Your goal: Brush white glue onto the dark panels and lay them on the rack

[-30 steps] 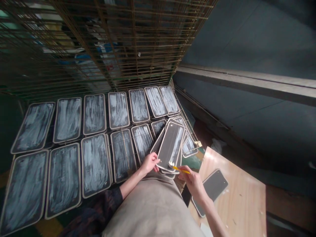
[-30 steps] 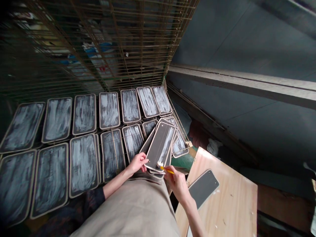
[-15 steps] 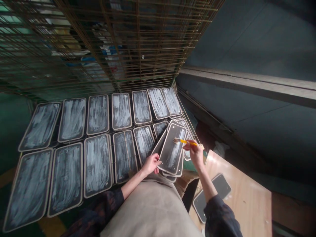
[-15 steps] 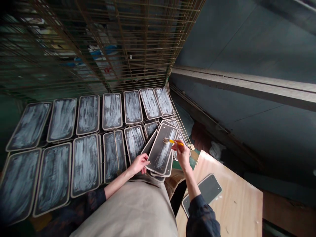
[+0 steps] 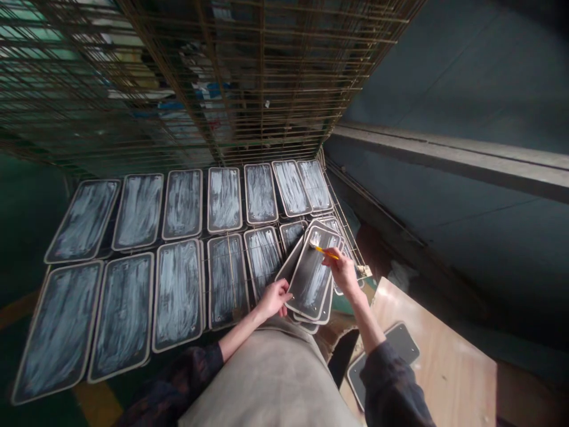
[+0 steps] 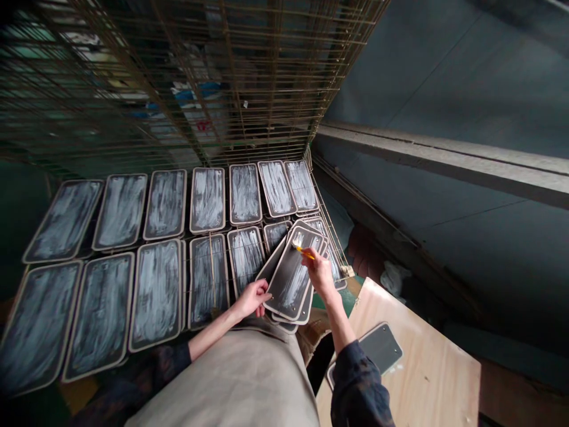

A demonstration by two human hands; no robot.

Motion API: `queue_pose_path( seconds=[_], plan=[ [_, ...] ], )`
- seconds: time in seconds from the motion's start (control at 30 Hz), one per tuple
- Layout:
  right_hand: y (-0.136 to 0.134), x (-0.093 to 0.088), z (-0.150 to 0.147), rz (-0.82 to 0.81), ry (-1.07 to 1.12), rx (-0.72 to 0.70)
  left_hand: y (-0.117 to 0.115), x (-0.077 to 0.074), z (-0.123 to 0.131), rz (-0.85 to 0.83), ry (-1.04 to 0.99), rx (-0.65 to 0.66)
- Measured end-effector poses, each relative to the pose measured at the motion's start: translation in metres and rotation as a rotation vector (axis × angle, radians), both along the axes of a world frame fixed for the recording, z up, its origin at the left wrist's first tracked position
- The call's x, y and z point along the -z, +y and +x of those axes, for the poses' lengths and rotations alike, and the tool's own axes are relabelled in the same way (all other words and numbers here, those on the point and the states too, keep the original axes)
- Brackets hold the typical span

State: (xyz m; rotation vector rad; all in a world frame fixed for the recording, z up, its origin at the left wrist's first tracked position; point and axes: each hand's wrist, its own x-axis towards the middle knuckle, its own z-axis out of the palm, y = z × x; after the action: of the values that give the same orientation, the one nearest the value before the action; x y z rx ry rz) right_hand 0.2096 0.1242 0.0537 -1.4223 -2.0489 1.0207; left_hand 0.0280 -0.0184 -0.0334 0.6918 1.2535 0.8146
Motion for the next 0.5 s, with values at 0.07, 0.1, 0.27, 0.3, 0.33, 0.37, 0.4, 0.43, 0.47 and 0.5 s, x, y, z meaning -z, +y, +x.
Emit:
queue_pose_path(
  seconds=[0.07, 0.1, 0.27, 0.3, 0.33, 0.37, 0.4, 0.43, 0.47, 0.5],
  plan=[
    [0.000, -0.007, 0.004, -0.117, 0.062, -0.026, 0.000, 0.001, 0.000, 0.006, -0.005, 0.003],
    [0.002, -0.011, 0.005, -0.141, 0.099, -0.020, 0.000, 0.001, -0.001, 0.007, -0.005, 0.006],
    [0.021, -0.011, -0.005, 0.046, 0.103, 0.113, -0.001, 0.002, -0.001, 0.011, 0.017, 0.009],
    [0.022, -0.008, -0.007, 0.079, 0.059, 0.109, -0.001, 0.002, -0.001, 0.012, 0.019, 0.008],
    [0.021, -0.005, -0.010, 0.104, 0.007, 0.090, -0.001, 0.002, -0.001, 0.012, 0.019, 0.007],
    [0.017, -0.003, -0.011, 0.123, -0.046, 0.060, -0.001, 0.002, -0.001, 0.011, 0.018, 0.006],
    [0.010, -0.001, -0.012, 0.134, -0.094, 0.022, -0.001, 0.002, -0.001, 0.012, 0.015, 0.005],
    [0.001, 0.000, -0.012, 0.136, -0.130, -0.014, 0.000, 0.003, -0.001, 0.014, 0.011, 0.004],
    [-0.009, 0.000, -0.011, 0.126, -0.149, -0.044, 0.000, 0.003, -0.001, 0.014, 0.007, 0.001],
    [-0.020, -0.001, -0.010, 0.098, -0.151, -0.070, 0.000, 0.003, -0.001, 0.013, 0.002, -0.001]
  ],
)
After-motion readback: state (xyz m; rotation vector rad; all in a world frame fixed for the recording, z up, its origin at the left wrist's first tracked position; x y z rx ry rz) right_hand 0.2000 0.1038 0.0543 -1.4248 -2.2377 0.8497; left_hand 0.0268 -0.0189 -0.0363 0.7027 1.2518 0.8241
